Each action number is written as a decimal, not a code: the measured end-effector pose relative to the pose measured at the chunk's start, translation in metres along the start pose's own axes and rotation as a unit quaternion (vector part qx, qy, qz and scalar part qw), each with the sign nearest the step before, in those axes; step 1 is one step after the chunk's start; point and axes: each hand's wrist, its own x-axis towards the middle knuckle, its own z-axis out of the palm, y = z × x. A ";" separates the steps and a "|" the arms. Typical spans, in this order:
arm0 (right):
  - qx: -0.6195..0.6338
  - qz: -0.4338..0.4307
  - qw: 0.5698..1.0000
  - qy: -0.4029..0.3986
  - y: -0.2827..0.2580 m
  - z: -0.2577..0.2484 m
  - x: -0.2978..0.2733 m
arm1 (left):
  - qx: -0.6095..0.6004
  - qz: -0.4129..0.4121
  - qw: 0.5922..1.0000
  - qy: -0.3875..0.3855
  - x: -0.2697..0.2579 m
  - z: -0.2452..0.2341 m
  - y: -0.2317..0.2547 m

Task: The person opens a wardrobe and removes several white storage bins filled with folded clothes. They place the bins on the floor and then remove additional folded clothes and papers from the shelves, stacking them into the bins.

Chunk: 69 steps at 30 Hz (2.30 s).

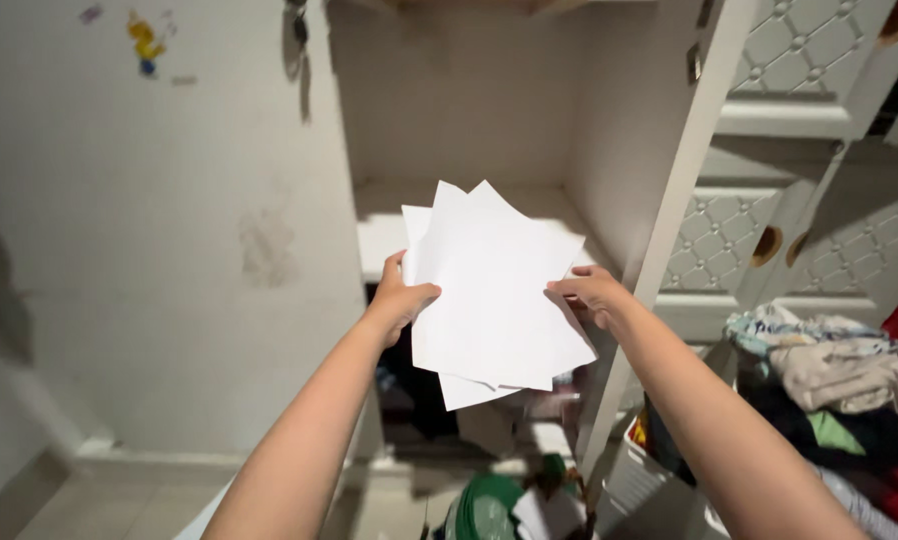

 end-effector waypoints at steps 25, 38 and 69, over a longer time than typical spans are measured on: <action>-0.109 0.052 0.971 -0.208 0.257 0.266 -0.118 | 0.391 -0.207 0.891 0.099 -0.161 -0.206 -0.228; -0.276 0.001 0.933 -0.229 0.348 0.391 -0.142 | 0.487 -0.328 0.794 0.156 -0.203 -0.254 -0.314; -0.130 -0.191 0.966 -0.120 0.164 0.128 -0.086 | 0.215 0.166 0.960 0.060 -0.083 0.037 -0.169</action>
